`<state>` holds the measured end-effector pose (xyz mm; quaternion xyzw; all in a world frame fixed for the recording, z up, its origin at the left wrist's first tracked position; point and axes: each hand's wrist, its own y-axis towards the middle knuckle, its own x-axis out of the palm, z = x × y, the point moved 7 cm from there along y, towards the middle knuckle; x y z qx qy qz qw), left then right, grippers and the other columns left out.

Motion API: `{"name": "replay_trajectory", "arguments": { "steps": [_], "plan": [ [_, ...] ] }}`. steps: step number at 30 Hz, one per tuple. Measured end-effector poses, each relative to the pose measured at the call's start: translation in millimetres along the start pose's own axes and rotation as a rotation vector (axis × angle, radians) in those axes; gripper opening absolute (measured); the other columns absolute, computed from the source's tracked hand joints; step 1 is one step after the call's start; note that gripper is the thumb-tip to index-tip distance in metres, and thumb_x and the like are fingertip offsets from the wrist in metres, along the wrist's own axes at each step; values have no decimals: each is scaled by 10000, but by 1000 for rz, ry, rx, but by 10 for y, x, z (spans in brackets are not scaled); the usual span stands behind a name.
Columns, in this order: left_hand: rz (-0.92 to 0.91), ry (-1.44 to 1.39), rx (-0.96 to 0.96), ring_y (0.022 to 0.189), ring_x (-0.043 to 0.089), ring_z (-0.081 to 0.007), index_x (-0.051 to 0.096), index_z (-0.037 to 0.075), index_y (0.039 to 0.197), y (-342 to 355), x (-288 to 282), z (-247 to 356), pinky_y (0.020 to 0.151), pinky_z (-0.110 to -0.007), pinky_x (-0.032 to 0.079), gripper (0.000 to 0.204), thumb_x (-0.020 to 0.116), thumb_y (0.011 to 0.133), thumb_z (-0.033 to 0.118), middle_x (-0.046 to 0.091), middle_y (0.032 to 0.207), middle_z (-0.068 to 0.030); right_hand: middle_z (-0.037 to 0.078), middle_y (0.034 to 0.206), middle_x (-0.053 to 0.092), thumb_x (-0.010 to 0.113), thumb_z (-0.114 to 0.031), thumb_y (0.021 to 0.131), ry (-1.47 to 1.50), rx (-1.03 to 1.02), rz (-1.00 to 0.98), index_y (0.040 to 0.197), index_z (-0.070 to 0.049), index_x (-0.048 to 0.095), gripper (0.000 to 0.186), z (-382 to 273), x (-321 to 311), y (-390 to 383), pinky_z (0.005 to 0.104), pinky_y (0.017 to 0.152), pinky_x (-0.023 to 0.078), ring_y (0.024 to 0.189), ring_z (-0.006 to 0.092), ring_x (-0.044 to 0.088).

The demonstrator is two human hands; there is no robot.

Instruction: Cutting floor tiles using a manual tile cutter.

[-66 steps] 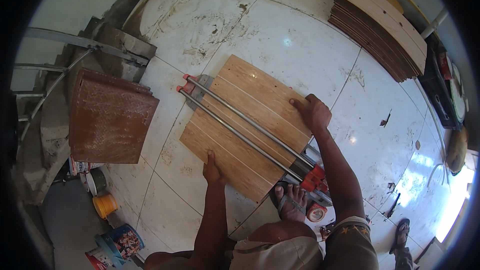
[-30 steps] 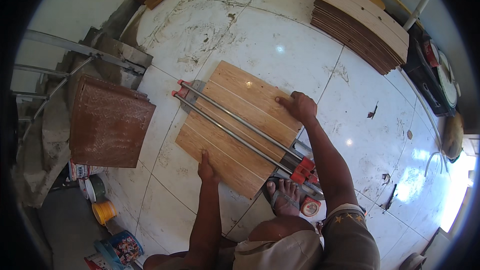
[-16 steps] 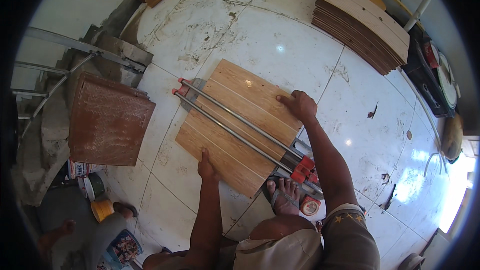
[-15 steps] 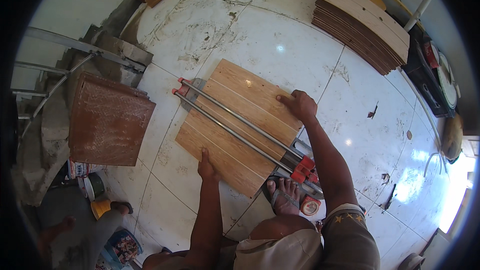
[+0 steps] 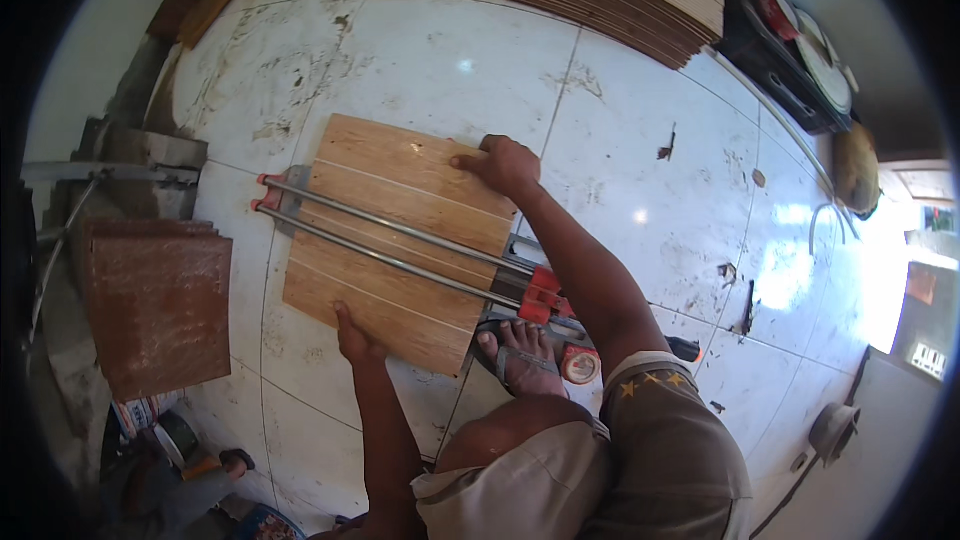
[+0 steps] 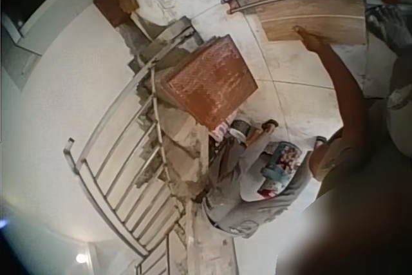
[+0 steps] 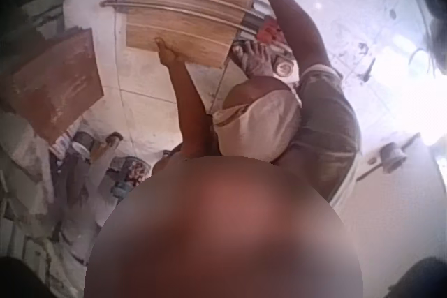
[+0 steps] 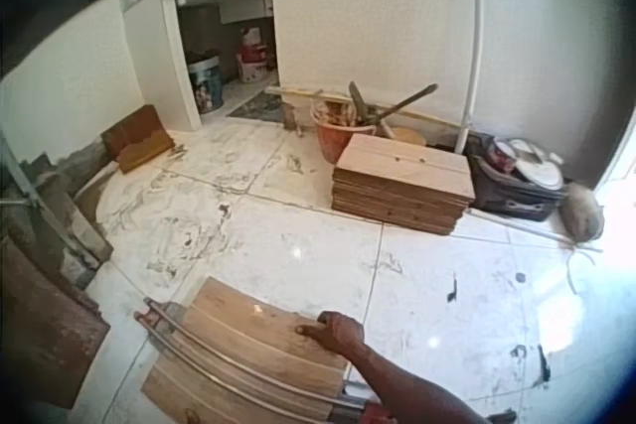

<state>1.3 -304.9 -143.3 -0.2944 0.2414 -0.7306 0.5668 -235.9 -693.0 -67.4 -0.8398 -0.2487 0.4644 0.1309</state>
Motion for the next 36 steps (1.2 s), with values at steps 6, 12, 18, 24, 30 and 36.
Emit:
{"name": "replay_trajectory", "arguments": {
  "steps": [6,12,18,24,30,36],
  "plan": [
    [-22,24,-29,1321,494,-295,407,55,1513,-128,214,-61,1119,-453,401,744,630,973,515,506,1476,-124,163,995,752,707,-704,774,-2,62,-37,1049,-79,746,684,142,-91,-2,423,874,534,990,312,720],
    [-45,15,-23,1331,485,-298,403,66,1520,-46,109,-44,1127,-459,390,753,640,965,517,496,1486,-120,158,996,753,713,-707,765,10,30,-18,1052,-74,746,695,73,-41,-4,426,877,533,991,310,721],
    [-29,-18,25,1219,572,-287,437,18,1469,-67,118,-22,1042,-445,484,720,693,952,448,557,1398,-139,161,999,752,720,-700,765,-12,24,-29,1052,-70,744,693,65,-37,28,440,865,539,990,316,721],
    [-5,-1,15,1214,579,-287,441,11,1466,-122,165,-3,1039,-450,488,730,705,944,449,567,1390,-139,162,1004,751,717,-697,772,-44,39,-44,1050,-67,741,689,85,-36,52,451,855,544,977,323,724],
    [-32,-33,-25,1237,562,-297,440,19,1472,-90,129,-11,1060,-469,469,740,710,938,455,553,1408,-141,166,991,751,717,-695,772,-45,29,-32,1031,-62,741,683,50,-31,57,454,846,546,974,324,724],
    [-36,-19,-20,1260,542,-301,423,19,1484,-94,130,-8,1075,-470,453,757,711,937,457,535,1427,-142,162,968,754,731,-672,773,-28,38,-29,1005,-61,740,653,17,-15,72,454,842,546,960,326,727]
  ]
}}
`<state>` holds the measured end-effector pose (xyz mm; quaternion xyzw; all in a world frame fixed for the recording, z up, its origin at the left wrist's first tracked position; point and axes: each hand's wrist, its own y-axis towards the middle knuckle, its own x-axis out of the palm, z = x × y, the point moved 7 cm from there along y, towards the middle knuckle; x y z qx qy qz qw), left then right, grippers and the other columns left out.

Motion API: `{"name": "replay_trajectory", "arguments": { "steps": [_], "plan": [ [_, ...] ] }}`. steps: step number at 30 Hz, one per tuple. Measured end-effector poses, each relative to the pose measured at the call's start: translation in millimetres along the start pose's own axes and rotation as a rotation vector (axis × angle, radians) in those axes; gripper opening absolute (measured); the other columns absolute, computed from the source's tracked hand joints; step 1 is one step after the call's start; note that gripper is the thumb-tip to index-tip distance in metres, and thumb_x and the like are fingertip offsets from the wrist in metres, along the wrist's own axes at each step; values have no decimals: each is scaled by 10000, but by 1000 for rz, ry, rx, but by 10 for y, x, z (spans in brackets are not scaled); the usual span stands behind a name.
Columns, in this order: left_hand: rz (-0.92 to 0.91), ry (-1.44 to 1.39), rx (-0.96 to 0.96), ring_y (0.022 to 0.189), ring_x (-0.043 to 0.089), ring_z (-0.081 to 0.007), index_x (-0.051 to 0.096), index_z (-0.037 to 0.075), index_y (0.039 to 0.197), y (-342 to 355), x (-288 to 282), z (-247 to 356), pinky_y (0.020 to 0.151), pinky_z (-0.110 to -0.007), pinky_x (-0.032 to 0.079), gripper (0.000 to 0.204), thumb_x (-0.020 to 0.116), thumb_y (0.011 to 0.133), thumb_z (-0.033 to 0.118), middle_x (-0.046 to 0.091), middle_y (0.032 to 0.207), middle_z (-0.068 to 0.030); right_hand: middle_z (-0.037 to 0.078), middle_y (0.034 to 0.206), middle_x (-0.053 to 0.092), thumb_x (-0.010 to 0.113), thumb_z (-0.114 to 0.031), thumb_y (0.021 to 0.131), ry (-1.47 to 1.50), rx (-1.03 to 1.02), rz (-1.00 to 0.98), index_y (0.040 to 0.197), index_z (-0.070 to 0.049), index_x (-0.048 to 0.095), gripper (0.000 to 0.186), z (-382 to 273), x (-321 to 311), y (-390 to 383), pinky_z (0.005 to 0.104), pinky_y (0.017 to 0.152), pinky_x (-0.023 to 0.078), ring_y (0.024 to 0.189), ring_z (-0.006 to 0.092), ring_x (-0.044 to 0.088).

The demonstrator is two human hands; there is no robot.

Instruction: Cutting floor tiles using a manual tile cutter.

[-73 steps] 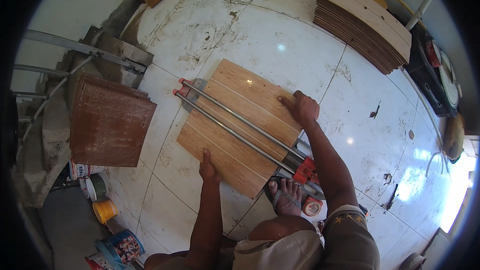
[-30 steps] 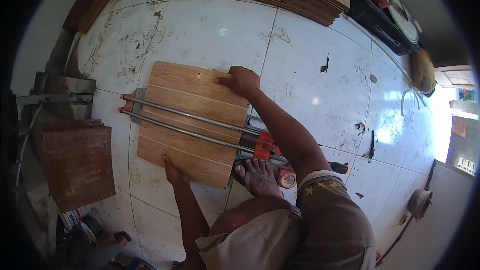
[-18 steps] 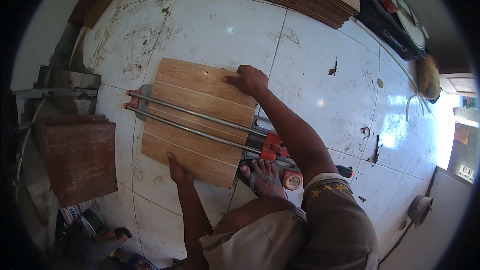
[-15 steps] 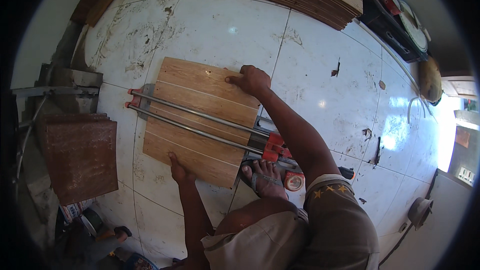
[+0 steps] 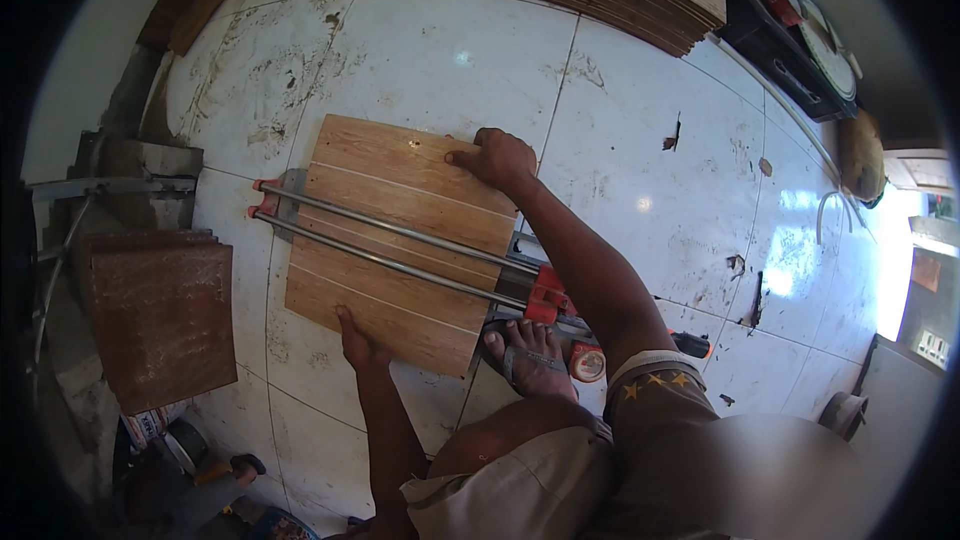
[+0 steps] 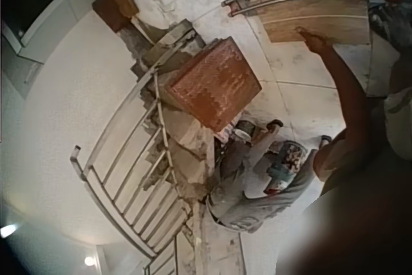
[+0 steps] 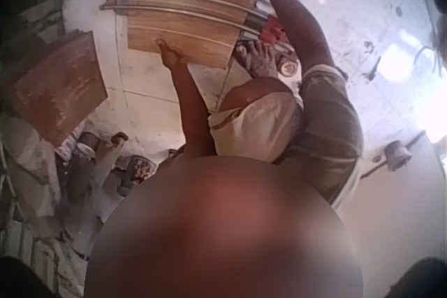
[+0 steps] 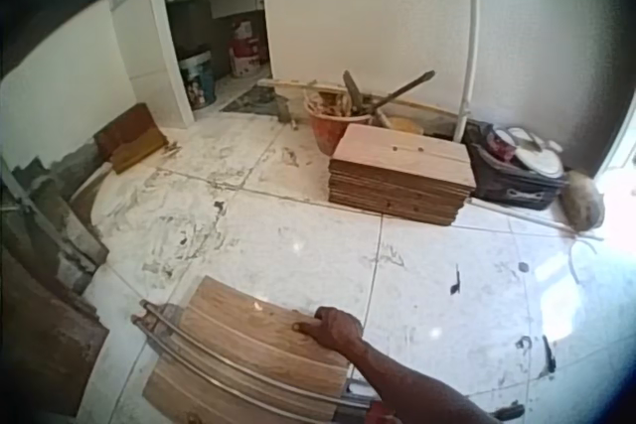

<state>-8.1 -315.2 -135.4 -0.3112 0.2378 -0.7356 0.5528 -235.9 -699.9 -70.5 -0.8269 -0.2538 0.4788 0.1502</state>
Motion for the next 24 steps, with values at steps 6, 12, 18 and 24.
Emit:
{"name": "replay_trajectory", "arguments": {
  "steps": [6,12,18,24],
  "plan": [
    [2,-2,-6,1260,539,-305,417,18,1487,16,-28,-9,1074,-470,451,782,721,925,469,524,1437,-145,163,1055,716,760,-592,801,23,-200,288,1067,-59,708,598,-120,-92,-172,457,893,514,1024,336,685],
    [50,32,-42,1283,525,-305,420,23,1486,-11,93,-140,1093,-479,431,777,721,924,468,515,1447,-147,170,1102,677,753,-508,859,0,-355,433,1122,-47,667,538,710,-700,-987,465,910,503,1064,347,648],
    [17,29,23,1359,456,-297,453,67,1499,-14,-6,30,1140,-476,367,781,681,926,545,474,1503,-113,181,1083,699,682,-569,908,-160,59,138,1118,-17,669,592,2284,-1011,-2362,421,884,536,1037,314,684],
    [89,25,5,1357,468,-278,511,47,1460,-118,79,24,1146,-461,364,713,675,942,509,483,1512,-90,158,756,682,524,-632,975,-104,253,-197,911,-19,715,645,2930,-697,-3268,434,695,506,746,317,677]
  ]
}}
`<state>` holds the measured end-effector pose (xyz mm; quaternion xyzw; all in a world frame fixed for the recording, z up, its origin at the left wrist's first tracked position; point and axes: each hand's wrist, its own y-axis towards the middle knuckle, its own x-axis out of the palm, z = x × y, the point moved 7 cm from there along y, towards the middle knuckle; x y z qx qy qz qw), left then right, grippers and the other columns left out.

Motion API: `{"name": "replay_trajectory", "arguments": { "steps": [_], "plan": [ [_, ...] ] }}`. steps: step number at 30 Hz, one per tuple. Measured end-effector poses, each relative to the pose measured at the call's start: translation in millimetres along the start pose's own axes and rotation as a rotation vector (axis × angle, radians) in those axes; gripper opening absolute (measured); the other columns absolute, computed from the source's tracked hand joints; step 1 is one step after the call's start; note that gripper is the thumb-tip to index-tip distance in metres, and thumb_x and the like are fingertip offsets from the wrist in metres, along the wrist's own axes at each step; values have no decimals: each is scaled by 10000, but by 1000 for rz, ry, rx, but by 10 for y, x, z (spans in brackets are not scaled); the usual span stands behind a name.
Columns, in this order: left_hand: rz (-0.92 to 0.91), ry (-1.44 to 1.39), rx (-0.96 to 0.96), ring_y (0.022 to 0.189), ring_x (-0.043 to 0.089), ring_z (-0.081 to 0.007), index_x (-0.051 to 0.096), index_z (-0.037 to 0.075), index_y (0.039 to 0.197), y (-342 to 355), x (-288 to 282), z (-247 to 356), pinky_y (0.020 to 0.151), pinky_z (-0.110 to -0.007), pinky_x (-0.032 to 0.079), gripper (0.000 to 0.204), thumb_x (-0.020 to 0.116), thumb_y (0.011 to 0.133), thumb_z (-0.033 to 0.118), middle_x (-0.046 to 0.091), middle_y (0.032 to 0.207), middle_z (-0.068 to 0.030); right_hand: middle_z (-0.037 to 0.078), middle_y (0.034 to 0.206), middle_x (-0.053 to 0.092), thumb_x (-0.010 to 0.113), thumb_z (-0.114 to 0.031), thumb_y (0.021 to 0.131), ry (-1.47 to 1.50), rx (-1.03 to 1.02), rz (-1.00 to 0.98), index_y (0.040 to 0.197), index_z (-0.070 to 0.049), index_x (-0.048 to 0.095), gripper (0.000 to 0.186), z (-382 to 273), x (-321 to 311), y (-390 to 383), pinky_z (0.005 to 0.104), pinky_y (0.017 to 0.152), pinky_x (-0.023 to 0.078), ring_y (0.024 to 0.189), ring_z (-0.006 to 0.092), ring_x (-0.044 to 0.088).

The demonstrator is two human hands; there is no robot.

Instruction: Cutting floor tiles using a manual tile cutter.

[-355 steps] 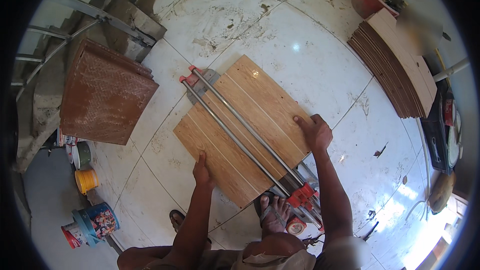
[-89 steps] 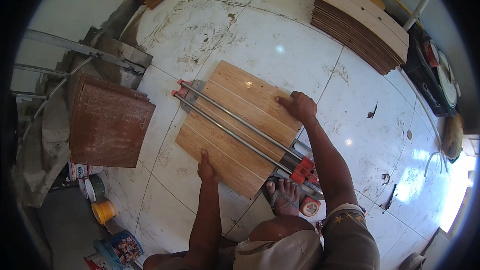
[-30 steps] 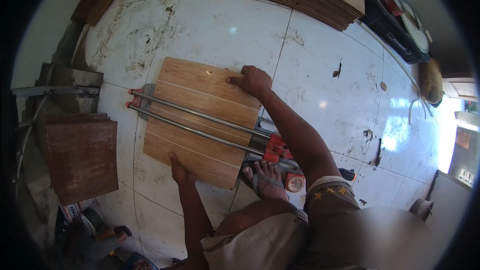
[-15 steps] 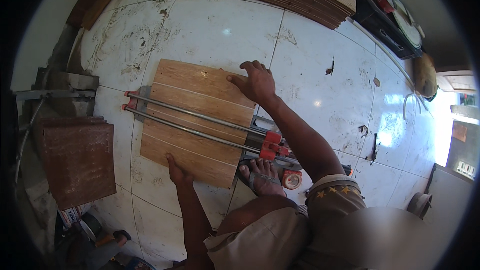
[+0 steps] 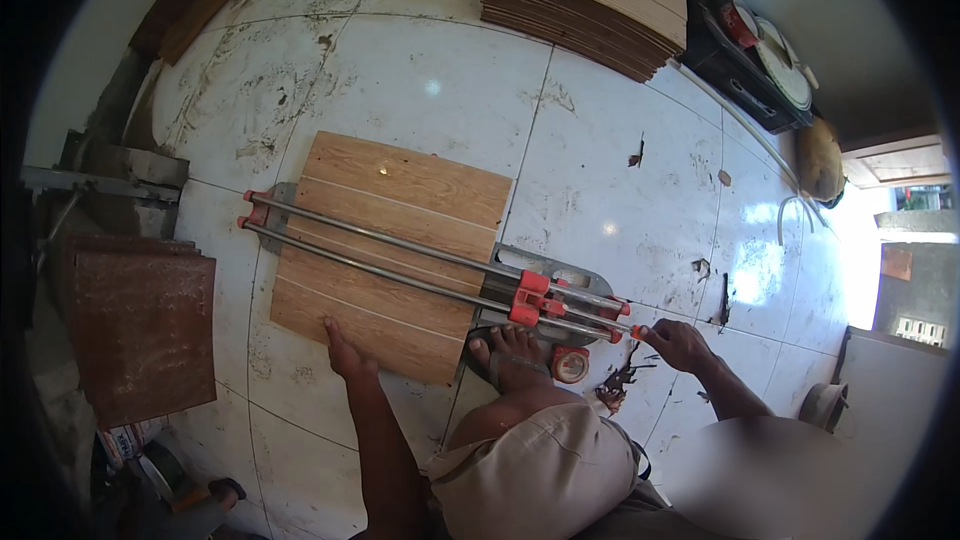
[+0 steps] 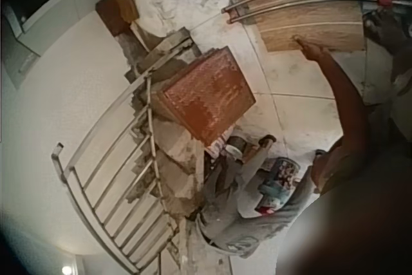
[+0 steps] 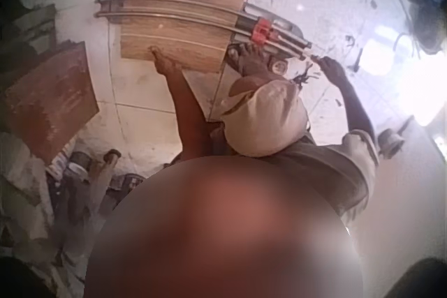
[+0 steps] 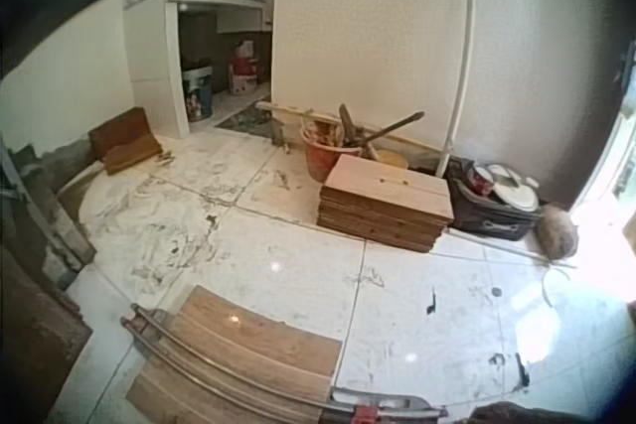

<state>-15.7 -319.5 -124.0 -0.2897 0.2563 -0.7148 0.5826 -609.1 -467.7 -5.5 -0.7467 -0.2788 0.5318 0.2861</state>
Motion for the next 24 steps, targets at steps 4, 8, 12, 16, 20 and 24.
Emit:
{"name": "replay_trajectory", "arguments": {
  "steps": [4,8,12,16,20,24],
  "plan": [
    [41,-9,30,1258,557,-289,530,8,1397,-6,-57,35,1051,-452,487,661,714,932,440,563,1398,-122,166,641,615,531,-592,981,-122,-68,68,817,-20,687,615,-283,-152,-38,456,625,472,613,336,616],
    [26,-71,75,1225,581,-288,542,-4,1379,28,-61,50,1044,-446,494,647,731,925,416,578,1382,-116,167,682,649,554,-516,994,-105,-142,92,919,-49,702,495,-728,-216,-176,446,633,500,671,344,672],
    [51,-66,66,1209,589,-267,566,-17,1358,-21,-5,85,1032,-429,496,629,739,921,402,600,1363,-115,154,738,682,554,-456,1003,-125,-250,83,966,-82,714,408,-1239,-184,-176,454,661,520,718,354,691],
    [71,-48,78,1183,599,-262,577,-24,1342,64,-100,74,1009,-438,507,638,754,907,408,611,1347,-112,151,749,693,544,-410,1015,-191,-291,43,987,-84,703,364,-1457,-74,-75,474,675,539,748,375,705],
    [59,-74,71,1171,604,-265,578,-18,1338,64,-85,27,993,-452,515,642,758,901,416,616,1336,-114,144,725,694,542,-412,1017,-225,-359,74,1049,-63,676,375,-1493,-31,-13,482,654,541,722,385,703],
    [48,-63,102,1179,598,-264,564,-2,1368,39,-87,62,1003,-452,505,658,752,903,424,614,1341,-115,168,738,690,543,-392,1020,-219,-341,55,1058,-59,675,360,-1524,-17,7,492,645,534,728,403,694]
  ]
}}
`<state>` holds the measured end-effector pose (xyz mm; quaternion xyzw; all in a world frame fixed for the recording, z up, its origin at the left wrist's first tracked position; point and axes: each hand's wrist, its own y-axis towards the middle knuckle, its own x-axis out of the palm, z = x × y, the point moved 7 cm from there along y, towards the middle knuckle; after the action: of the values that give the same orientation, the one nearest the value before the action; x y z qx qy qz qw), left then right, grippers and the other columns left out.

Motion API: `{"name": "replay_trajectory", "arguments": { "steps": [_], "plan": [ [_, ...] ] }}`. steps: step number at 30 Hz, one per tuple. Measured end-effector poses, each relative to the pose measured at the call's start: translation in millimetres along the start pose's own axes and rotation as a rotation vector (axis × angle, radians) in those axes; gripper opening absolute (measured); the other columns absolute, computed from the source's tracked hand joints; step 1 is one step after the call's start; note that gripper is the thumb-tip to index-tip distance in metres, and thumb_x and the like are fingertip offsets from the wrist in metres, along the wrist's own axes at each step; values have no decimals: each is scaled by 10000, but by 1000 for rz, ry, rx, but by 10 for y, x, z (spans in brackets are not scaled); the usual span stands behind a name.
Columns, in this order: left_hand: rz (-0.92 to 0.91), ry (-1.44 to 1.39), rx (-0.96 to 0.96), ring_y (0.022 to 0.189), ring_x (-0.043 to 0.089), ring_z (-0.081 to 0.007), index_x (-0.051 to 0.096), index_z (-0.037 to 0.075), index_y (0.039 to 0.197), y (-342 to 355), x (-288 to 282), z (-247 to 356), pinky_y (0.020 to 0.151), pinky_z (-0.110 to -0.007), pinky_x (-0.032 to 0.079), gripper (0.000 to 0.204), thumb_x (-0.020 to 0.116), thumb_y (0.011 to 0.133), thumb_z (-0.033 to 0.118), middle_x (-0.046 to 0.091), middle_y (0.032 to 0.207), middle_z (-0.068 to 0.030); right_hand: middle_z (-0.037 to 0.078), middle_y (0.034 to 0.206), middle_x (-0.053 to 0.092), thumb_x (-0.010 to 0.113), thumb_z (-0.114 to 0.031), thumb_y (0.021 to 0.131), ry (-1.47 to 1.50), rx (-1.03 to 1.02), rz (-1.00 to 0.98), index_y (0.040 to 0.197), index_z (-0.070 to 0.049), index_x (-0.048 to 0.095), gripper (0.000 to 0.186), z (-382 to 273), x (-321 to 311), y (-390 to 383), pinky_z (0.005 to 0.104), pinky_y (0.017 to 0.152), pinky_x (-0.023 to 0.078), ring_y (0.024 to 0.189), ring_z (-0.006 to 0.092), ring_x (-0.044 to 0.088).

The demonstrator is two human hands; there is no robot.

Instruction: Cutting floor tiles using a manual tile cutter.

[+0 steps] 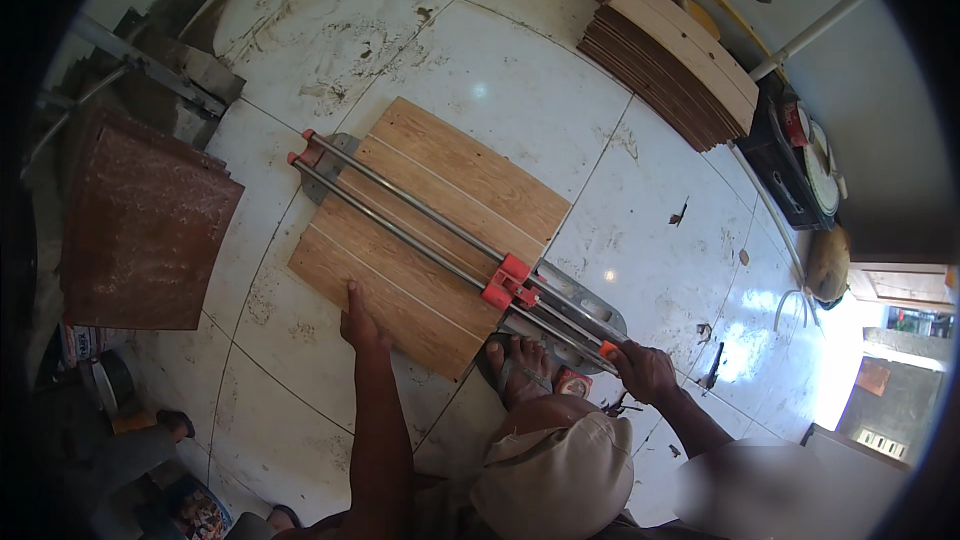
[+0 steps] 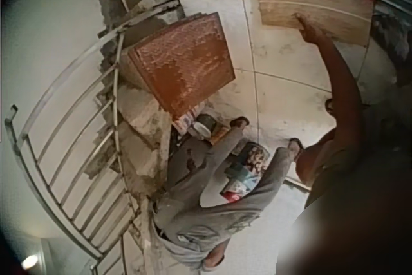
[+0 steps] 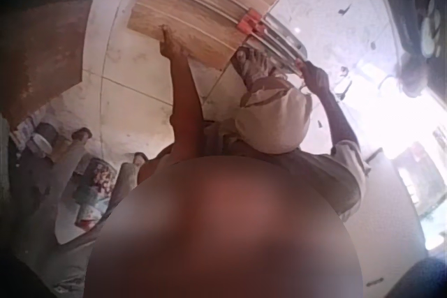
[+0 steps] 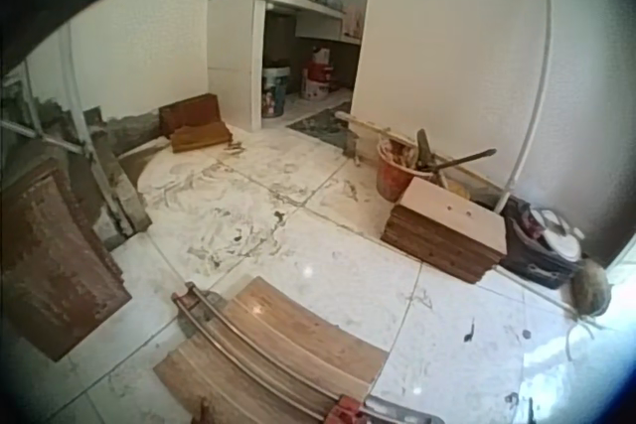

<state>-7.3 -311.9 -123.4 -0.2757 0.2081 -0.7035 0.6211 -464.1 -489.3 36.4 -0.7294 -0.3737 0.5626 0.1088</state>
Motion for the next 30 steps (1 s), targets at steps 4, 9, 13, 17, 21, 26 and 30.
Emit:
{"name": "replay_trajectory", "arguments": {
  "steps": [4,9,13,17,21,26,30],
  "plan": [
    [-2,-6,-41,1193,592,-265,552,6,1389,-80,67,15,1018,-450,492,675,751,902,429,608,1352,-109,195,791,689,543,-361,1021,21,-41,14,1084,-59,667,332,7,10,2,499,641,531,732,431,680],
    [-4,6,-34,1188,593,-264,552,2,1387,-105,78,51,1016,-448,493,682,751,900,435,608,1347,-108,212,859,687,533,-302,1025,64,-134,70,1162,-65,603,283,17,84,19,523,623,521,734,445,671],
    [-19,-3,-15,1183,595,-267,543,-4,1389,-91,75,44,1000,-449,505,687,749,903,435,606,1337,-113,223,892,675,529,-266,1020,26,-150,6,1182,-53,558,270,-1,119,33,541,609,513,765,452,664],
    [-31,-34,-33,1177,601,-274,526,-10,1399,-55,73,2,990,-450,513,700,747,905,434,602,1333,-120,225,902,660,532,-265,1012,-14,-163,40,1143,-45,574,260,-4,145,57,543,610,513,770,457,654],
    [-16,-30,-18,1122,634,-274,507,-19,1402,-58,77,37,945,-439,550,667,750,912,364,609,1309,-139,226,890,646,531,-248,1004,16,-168,87,1104,-52,592,229,-20,149,81,545,615,510,758,463,645],
    [10,-19,5,1112,636,-260,523,-23,1378,-110,77,28,943,-414,546,635,766,905,324,624,1284,-134,237,901,646,537,-245,995,-27,-164,70,1117,-57,586,230,6,202,85,555,638,515,787,465,649],
    [-9,10,84,1122,631,-228,532,-29,1345,-79,66,41,982,-374,524,572,777,903,237,642,1248,-122,259,967,658,553,-229,979,-58,-133,36,1195,-64,545,272,12,219,93,566,692,530,837,481,657]
  ]
}}
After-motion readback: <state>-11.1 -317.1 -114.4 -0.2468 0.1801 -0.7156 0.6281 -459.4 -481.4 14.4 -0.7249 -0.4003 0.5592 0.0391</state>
